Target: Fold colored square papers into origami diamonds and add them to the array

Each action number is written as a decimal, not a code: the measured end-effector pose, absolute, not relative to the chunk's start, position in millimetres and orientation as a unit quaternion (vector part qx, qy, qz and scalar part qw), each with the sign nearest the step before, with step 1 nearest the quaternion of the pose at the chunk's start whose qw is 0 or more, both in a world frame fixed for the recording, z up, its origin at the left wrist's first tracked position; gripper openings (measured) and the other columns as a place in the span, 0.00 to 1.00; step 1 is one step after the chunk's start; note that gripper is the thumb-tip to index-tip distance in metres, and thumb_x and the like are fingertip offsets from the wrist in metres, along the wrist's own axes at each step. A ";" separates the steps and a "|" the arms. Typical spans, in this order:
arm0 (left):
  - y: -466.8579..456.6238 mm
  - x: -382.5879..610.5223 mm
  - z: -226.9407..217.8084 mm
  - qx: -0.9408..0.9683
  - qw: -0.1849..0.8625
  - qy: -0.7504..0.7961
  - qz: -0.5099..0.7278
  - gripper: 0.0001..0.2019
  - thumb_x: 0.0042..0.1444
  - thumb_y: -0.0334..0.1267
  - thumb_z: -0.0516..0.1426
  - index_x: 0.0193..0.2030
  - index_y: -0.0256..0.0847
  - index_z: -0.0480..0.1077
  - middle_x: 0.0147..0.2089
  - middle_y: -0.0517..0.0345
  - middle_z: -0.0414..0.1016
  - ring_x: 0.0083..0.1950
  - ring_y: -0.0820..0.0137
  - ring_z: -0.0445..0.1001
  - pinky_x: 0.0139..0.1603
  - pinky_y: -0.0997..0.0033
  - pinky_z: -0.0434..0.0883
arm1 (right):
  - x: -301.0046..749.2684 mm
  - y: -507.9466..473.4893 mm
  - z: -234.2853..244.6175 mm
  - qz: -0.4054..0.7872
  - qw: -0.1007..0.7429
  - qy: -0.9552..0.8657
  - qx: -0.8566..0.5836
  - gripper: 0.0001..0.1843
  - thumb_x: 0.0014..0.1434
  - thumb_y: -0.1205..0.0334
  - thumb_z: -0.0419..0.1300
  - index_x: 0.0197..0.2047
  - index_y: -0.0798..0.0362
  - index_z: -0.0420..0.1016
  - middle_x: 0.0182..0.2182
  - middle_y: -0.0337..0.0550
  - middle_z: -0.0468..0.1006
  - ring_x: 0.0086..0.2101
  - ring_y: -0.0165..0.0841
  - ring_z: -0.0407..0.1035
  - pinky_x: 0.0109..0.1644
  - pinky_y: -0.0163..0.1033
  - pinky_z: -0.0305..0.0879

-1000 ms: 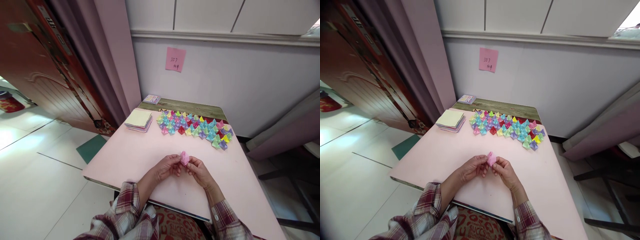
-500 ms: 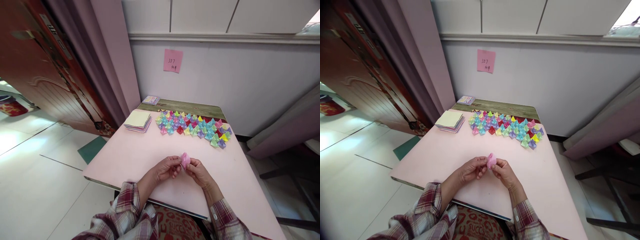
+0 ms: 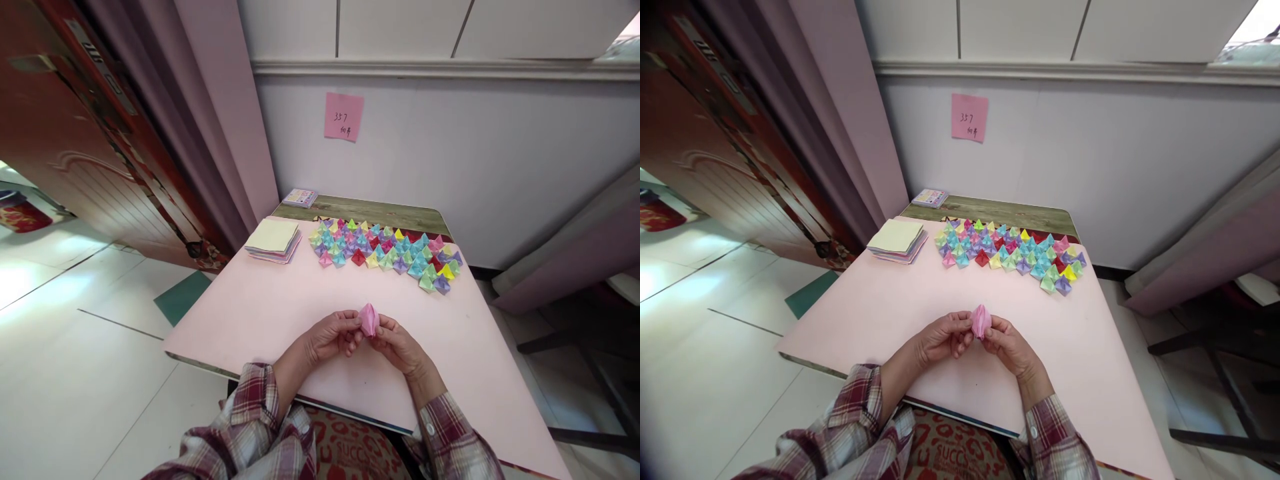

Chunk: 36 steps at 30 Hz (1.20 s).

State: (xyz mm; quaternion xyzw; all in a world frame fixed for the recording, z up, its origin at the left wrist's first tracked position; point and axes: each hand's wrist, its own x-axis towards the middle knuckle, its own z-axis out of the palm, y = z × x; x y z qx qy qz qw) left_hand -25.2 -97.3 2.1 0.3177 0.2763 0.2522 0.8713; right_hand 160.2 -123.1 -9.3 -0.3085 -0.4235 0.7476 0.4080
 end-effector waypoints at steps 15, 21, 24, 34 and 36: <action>-89.8 -28.7 2.8 0.451 0.719 0.400 0.345 0.20 0.43 0.45 0.68 0.36 0.35 0.67 0.28 0.54 0.78 0.27 0.69 0.76 0.31 0.71 0.73 | 149.6 -118.6 -20.1 0.627 0.484 -0.466 -0.393 0.20 0.52 0.52 0.69 0.46 0.50 0.75 0.39 0.43 0.78 0.40 0.36 0.72 0.47 0.42 0.67; -90.5 -25.5 -2.3 0.493 0.656 0.430 0.376 0.28 0.45 0.40 0.67 0.52 0.37 0.63 0.26 0.63 0.74 0.24 0.71 0.73 0.27 0.73 0.68 | 149.6 -118.5 -21.1 0.632 0.491 -0.437 -0.410 0.29 0.50 0.54 0.71 0.54 0.48 0.70 0.44 0.45 0.77 0.41 0.37 0.74 0.47 0.43 0.70; -92.1 -23.9 1.5 0.536 0.634 0.417 0.370 0.25 0.47 0.39 0.65 0.52 0.37 0.66 0.26 0.64 0.72 0.27 0.73 0.72 0.28 0.77 0.65 | 148.6 -119.5 -20.0 0.635 0.489 -0.430 -0.416 0.25 0.53 0.52 0.69 0.52 0.50 0.71 0.37 0.44 0.79 0.38 0.37 0.75 0.44 0.43 0.71; -101.4 -14.4 1.1 0.487 0.686 0.440 0.314 0.23 0.45 0.53 0.66 0.39 0.34 0.71 0.28 0.54 0.76 0.25 0.70 0.74 0.26 0.72 0.70 | 146.0 -119.1 -24.4 0.597 0.549 -0.388 -0.438 0.16 0.50 0.51 0.71 0.34 0.51 0.72 0.26 0.36 0.74 0.26 0.29 0.67 0.30 0.34 0.65; -102.1 -14.5 -0.6 0.484 0.697 0.436 0.301 0.22 0.46 0.53 0.66 0.35 0.33 0.71 0.28 0.52 0.77 0.25 0.70 0.75 0.26 0.72 0.72 | 146.7 -119.4 -23.6 0.589 0.551 -0.394 -0.440 0.16 0.50 0.51 0.70 0.33 0.51 0.72 0.24 0.35 0.73 0.25 0.29 0.66 0.28 0.33 0.63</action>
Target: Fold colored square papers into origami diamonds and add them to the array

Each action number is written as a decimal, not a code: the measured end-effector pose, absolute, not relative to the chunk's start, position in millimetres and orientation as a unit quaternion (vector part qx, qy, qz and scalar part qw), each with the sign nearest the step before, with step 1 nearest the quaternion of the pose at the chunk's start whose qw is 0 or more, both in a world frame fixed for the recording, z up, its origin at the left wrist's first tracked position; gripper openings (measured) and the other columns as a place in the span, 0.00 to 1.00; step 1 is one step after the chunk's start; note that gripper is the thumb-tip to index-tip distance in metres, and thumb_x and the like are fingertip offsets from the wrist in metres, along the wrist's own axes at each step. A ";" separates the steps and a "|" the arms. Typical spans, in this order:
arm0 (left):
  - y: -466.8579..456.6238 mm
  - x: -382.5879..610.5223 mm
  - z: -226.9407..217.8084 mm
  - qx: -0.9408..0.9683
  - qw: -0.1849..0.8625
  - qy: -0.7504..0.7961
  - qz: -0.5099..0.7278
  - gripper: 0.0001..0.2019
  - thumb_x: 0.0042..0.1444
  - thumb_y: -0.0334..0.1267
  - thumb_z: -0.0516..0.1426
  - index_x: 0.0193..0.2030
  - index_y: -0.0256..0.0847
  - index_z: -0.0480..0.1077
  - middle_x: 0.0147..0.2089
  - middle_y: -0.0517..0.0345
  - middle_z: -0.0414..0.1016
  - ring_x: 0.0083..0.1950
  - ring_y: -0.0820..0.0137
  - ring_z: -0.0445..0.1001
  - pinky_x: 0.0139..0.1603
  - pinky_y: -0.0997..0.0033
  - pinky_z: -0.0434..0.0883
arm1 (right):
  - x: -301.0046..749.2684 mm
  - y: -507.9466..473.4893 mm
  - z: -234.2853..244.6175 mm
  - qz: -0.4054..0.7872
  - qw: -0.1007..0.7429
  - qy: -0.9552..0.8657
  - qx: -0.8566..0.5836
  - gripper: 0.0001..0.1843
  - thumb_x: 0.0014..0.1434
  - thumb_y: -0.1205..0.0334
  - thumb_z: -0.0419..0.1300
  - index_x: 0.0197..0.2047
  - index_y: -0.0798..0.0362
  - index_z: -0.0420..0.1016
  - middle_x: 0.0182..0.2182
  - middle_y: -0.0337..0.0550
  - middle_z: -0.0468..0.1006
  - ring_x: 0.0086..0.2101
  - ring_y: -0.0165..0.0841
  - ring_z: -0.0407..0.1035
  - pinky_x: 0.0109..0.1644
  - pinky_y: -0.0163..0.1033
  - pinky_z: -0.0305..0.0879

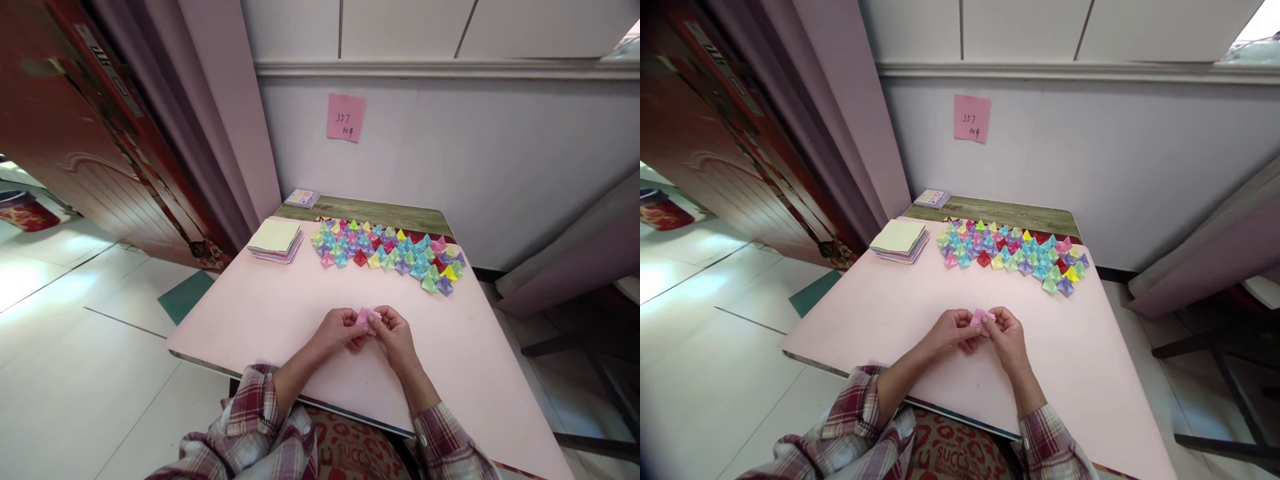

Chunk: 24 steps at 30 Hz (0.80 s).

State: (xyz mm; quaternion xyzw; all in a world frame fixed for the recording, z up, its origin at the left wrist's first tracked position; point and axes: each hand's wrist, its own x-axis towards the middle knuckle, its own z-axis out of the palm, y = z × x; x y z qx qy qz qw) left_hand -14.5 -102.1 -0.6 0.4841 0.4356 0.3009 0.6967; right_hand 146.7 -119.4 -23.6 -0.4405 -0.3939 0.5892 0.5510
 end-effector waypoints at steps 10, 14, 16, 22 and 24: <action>-95.8 -20.7 -3.2 0.465 0.680 0.454 0.339 0.19 0.44 0.50 0.68 0.30 0.33 0.73 0.24 0.55 0.76 0.23 0.73 0.74 0.25 0.76 0.72 | 145.8 -119.3 -26.1 0.578 0.550 -0.392 -0.458 0.16 0.50 0.50 0.70 0.34 0.52 0.75 0.28 0.40 0.78 0.27 0.31 0.71 0.31 0.36 0.68; -98.7 -18.7 -8.0 0.441 0.685 0.471 0.339 0.20 0.42 0.51 0.68 0.28 0.33 0.72 0.23 0.53 0.77 0.23 0.71 0.75 0.26 0.72 0.73 | 146.8 -118.6 -29.6 0.563 0.550 -0.390 -0.478 0.17 0.49 0.50 0.71 0.36 0.52 0.76 0.28 0.42 0.80 0.27 0.32 0.72 0.31 0.38 0.69; -99.0 -19.5 -7.9 0.441 0.689 0.468 0.334 0.21 0.42 0.51 0.68 0.28 0.33 0.71 0.24 0.52 0.77 0.23 0.70 0.75 0.26 0.72 0.74 | 148.1 -118.3 -30.7 0.562 0.550 -0.393 -0.477 0.17 0.49 0.50 0.71 0.37 0.52 0.76 0.28 0.42 0.80 0.27 0.32 0.72 0.31 0.38 0.69; -95.5 -23.5 -4.9 0.454 0.714 0.439 0.303 0.21 0.41 0.48 0.69 0.33 0.33 0.71 0.28 0.53 0.78 0.26 0.70 0.77 0.26 0.75 0.73 | 153.1 -117.8 -30.3 0.569 0.501 -0.454 -0.468 0.20 0.50 0.52 0.71 0.43 0.52 0.76 0.23 0.36 0.75 0.24 0.29 0.68 0.28 0.34 0.65; -95.9 -20.6 -6.4 0.437 0.713 0.438 0.330 0.21 0.40 0.47 0.70 0.31 0.33 0.70 0.26 0.55 0.77 0.25 0.71 0.76 0.25 0.75 0.73 | 154.0 -118.0 -29.4 0.554 0.495 -0.473 -0.473 0.21 0.51 0.50 0.69 0.45 0.52 0.76 0.24 0.36 0.74 0.24 0.29 0.67 0.28 0.34 0.64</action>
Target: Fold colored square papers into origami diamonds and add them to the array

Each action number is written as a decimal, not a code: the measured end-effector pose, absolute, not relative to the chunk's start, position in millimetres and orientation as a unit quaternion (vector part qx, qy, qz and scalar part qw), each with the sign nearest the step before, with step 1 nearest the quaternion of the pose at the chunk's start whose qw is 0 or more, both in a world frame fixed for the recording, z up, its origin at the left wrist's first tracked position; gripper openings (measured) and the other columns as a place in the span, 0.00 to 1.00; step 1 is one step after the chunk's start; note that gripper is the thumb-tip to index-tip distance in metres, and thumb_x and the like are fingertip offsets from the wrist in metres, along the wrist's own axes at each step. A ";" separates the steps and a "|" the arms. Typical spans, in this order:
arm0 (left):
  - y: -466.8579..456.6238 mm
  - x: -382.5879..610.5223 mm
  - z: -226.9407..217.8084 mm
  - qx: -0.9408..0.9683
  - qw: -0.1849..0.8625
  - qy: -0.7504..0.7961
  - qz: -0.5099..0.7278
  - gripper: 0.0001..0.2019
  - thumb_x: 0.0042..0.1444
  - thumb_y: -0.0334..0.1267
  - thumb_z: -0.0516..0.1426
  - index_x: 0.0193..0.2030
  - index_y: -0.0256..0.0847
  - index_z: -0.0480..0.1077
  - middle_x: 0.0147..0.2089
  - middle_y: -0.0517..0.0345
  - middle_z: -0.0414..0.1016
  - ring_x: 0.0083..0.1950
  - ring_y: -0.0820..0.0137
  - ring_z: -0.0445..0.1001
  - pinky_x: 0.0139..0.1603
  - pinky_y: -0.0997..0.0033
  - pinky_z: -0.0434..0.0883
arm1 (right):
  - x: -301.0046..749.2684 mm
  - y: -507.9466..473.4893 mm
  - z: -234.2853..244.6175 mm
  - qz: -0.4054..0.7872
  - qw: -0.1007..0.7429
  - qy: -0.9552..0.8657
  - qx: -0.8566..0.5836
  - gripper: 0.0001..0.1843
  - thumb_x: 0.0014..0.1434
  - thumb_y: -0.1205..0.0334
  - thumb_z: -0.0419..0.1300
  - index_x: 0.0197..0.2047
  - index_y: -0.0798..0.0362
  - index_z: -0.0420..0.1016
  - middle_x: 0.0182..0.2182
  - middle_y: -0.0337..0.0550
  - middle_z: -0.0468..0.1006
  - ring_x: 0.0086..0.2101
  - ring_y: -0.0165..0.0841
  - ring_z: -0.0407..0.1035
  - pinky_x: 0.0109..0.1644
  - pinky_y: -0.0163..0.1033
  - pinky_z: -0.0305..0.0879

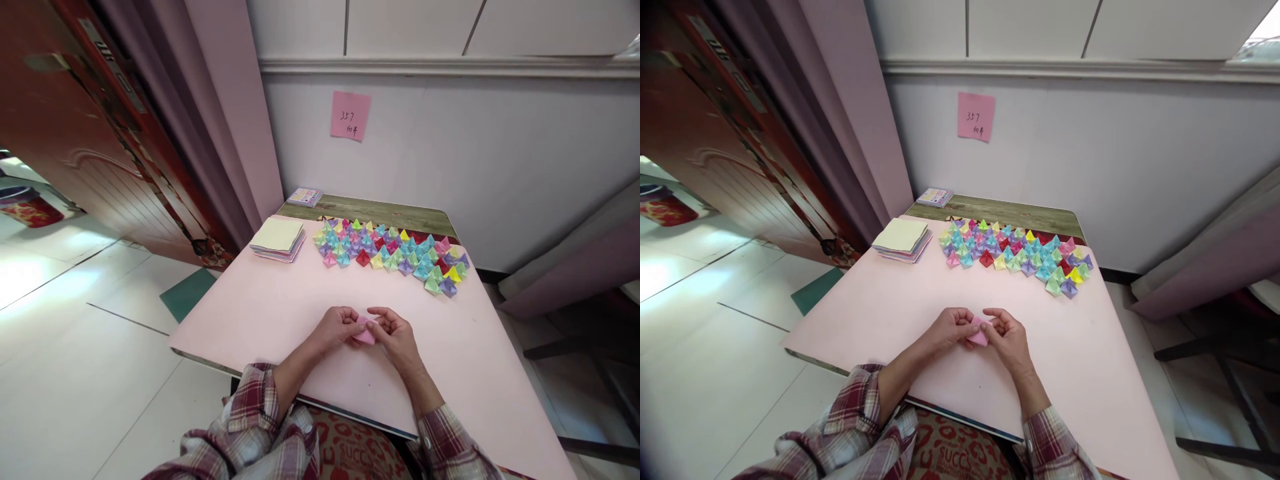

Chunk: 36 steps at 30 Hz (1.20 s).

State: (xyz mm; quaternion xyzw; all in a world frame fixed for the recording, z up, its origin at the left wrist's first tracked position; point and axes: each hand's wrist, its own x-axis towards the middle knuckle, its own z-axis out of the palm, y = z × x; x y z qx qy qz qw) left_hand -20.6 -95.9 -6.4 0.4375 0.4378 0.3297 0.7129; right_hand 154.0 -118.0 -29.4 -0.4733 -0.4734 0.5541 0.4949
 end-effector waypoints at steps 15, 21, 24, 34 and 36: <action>-109.7 3.3 -5.5 0.287 0.695 0.462 0.469 0.19 0.39 0.44 0.70 0.32 0.34 0.71 0.27 0.54 0.78 0.26 0.71 0.76 0.30 0.71 0.77 | 146.0 -120.6 -35.1 0.469 0.557 -0.494 -0.475 0.19 0.53 0.55 0.69 0.45 0.48 0.70 0.34 0.41 0.79 0.28 0.32 0.74 0.31 0.36 0.72; -109.4 -0.2 -1.3 0.290 0.707 0.466 0.446 0.17 0.38 0.38 0.69 0.31 0.34 0.69 0.27 0.52 0.79 0.27 0.70 0.76 0.30 0.70 0.76 | 147.1 -121.5 -28.7 0.400 0.538 -0.574 -0.470 0.09 0.58 0.59 0.64 0.43 0.50 0.76 0.36 0.44 0.79 0.30 0.33 0.75 0.32 0.37 0.73; -109.5 -1.3 -0.5 0.290 0.713 0.467 0.435 0.16 0.39 0.38 0.69 0.31 0.35 0.68 0.26 0.54 0.77 0.27 0.69 0.76 0.29 0.70 0.77 | 149.1 -121.2 -28.0 0.337 0.529 -0.620 -0.471 0.09 0.59 0.61 0.62 0.43 0.47 0.80 0.42 0.46 0.76 0.37 0.35 0.75 0.36 0.37 0.73; -106.2 -8.0 -6.1 0.230 0.734 0.437 0.467 0.11 0.45 0.38 0.65 0.30 0.34 0.69 0.27 0.52 0.77 0.28 0.69 0.77 0.33 0.69 0.78 | 149.3 -123.2 -30.0 0.316 0.481 -0.696 -0.430 0.16 0.62 0.64 0.56 0.50 0.46 0.79 0.50 0.49 0.71 0.41 0.36 0.73 0.43 0.41 0.71; -106.0 -9.8 -7.2 0.221 0.744 0.417 0.473 0.13 0.47 0.40 0.65 0.31 0.34 0.70 0.28 0.52 0.77 0.30 0.68 0.78 0.34 0.68 0.78 | 148.4 -123.1 -28.6 0.313 0.471 -0.702 -0.432 0.16 0.63 0.62 0.55 0.51 0.46 0.79 0.51 0.50 0.71 0.43 0.37 0.73 0.46 0.43 0.71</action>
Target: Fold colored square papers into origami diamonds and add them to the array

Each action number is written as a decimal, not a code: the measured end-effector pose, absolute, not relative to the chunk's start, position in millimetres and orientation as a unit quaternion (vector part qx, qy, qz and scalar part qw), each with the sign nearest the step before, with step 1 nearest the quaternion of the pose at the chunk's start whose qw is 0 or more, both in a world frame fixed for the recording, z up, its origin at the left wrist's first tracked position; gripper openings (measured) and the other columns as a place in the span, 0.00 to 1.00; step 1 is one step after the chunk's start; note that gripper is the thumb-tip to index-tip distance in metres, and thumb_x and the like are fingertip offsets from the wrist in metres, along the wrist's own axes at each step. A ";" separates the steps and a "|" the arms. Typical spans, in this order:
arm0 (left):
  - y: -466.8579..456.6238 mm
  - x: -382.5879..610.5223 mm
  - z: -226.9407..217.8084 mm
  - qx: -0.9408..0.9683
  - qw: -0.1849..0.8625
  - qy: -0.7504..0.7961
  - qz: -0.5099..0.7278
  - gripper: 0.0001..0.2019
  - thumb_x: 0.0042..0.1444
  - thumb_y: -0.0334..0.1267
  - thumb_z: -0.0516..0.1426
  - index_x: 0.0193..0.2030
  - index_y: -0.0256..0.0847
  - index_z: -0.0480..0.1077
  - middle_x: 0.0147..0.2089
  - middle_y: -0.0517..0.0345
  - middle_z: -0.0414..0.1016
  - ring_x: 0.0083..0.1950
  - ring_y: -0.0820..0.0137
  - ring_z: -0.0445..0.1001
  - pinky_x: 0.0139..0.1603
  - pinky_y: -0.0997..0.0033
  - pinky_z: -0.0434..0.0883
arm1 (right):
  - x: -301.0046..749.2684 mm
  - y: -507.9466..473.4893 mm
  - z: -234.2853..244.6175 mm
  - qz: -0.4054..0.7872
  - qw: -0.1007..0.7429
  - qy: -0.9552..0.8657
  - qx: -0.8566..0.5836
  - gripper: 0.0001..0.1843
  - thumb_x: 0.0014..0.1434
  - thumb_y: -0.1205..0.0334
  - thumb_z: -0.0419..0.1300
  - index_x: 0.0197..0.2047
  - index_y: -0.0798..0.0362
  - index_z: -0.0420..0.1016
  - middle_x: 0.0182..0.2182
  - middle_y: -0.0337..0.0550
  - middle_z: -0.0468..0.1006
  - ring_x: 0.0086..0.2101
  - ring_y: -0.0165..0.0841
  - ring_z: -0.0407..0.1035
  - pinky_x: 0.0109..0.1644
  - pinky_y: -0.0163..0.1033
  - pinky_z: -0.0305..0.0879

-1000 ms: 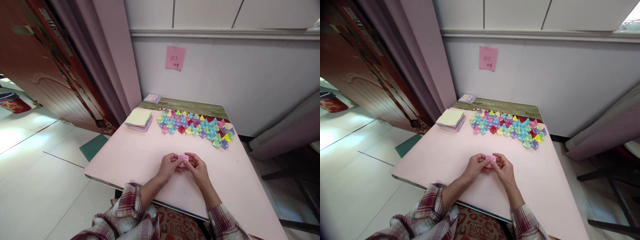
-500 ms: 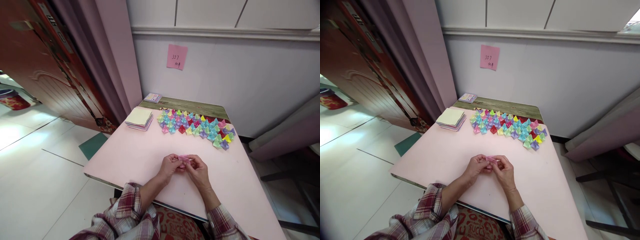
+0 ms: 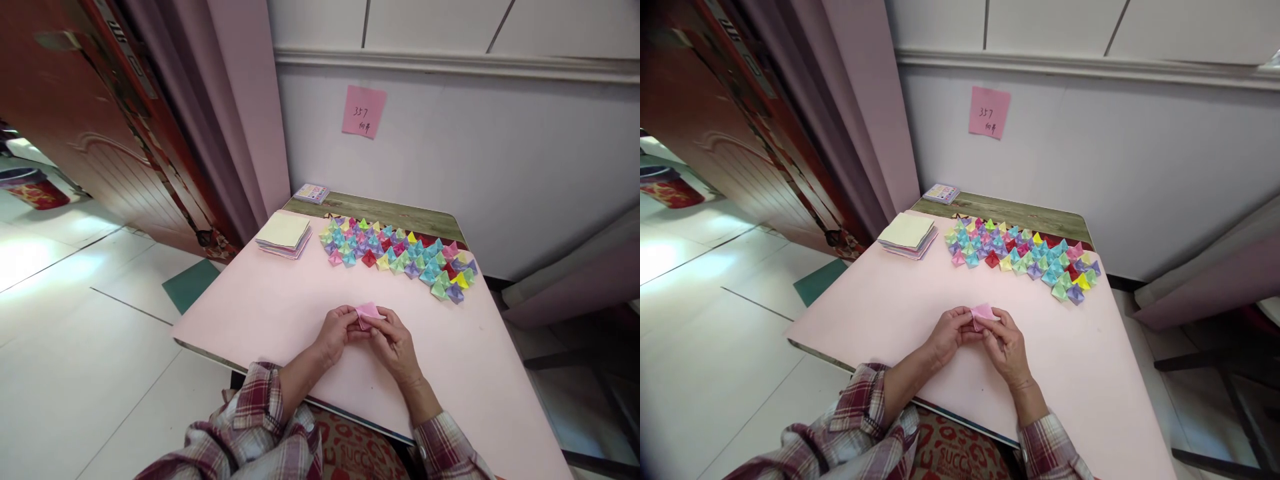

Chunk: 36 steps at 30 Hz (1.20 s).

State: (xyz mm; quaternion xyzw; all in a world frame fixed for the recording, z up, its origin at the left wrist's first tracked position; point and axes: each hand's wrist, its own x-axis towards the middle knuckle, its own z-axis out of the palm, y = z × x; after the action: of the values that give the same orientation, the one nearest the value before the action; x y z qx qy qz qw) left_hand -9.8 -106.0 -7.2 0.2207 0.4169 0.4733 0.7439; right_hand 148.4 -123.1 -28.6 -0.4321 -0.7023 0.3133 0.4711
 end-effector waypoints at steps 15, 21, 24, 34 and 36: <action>-110.2 -6.9 -9.5 0.278 0.727 0.404 0.481 0.19 0.37 0.37 0.72 0.34 0.34 0.70 0.31 0.54 0.79 0.30 0.71 0.77 0.35 0.71 0.77 | 147.9 -121.6 -32.0 0.379 0.496 -0.613 -0.485 0.19 0.58 0.55 0.64 0.52 0.49 0.75 0.45 0.46 0.75 0.27 0.28 0.67 0.30 0.35 0.69; -109.6 -6.6 -9.5 0.270 0.722 0.410 0.487 0.20 0.38 0.38 0.71 0.36 0.33 0.71 0.32 0.52 0.80 0.33 0.67 0.79 0.36 0.68 0.77 | 151.1 -120.8 -29.4 0.380 0.512 -0.582 -0.505 0.14 0.61 0.53 0.60 0.43 0.52 0.79 0.36 0.46 0.79 0.34 0.35 0.72 0.38 0.38 0.71; -109.5 -6.1 -10.5 0.276 0.719 0.412 0.487 0.21 0.37 0.38 0.72 0.36 0.33 0.71 0.32 0.53 0.79 0.32 0.68 0.79 0.36 0.68 0.77 | 150.4 -120.0 -34.6 0.387 0.522 -0.544 -0.531 0.13 0.56 0.52 0.64 0.39 0.53 0.80 0.33 0.45 0.81 0.32 0.36 0.74 0.37 0.40 0.72; -113.3 -6.1 -11.2 0.317 0.711 0.398 0.485 0.17 0.40 0.40 0.70 0.33 0.34 0.72 0.32 0.55 0.79 0.34 0.69 0.77 0.36 0.69 0.76 | 149.0 -122.0 -32.6 0.347 0.510 -0.604 -0.505 0.19 0.57 0.53 0.65 0.50 0.51 0.78 0.40 0.47 0.79 0.38 0.36 0.74 0.39 0.39 0.72; -113.2 -6.7 -10.4 0.320 0.713 0.400 0.478 0.17 0.39 0.40 0.70 0.32 0.34 0.73 0.32 0.55 0.78 0.33 0.69 0.76 0.36 0.68 0.75 | 149.7 -121.5 -31.9 0.341 0.503 -0.616 -0.502 0.20 0.57 0.53 0.65 0.51 0.50 0.78 0.40 0.47 0.79 0.38 0.36 0.73 0.38 0.39 0.72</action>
State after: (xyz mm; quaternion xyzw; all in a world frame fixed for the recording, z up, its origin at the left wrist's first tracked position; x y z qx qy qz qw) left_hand -6.7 -113.2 -10.4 0.3203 0.4000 0.4782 0.7132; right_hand 149.7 -121.5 -31.9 -0.5021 -0.6158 0.3407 0.5026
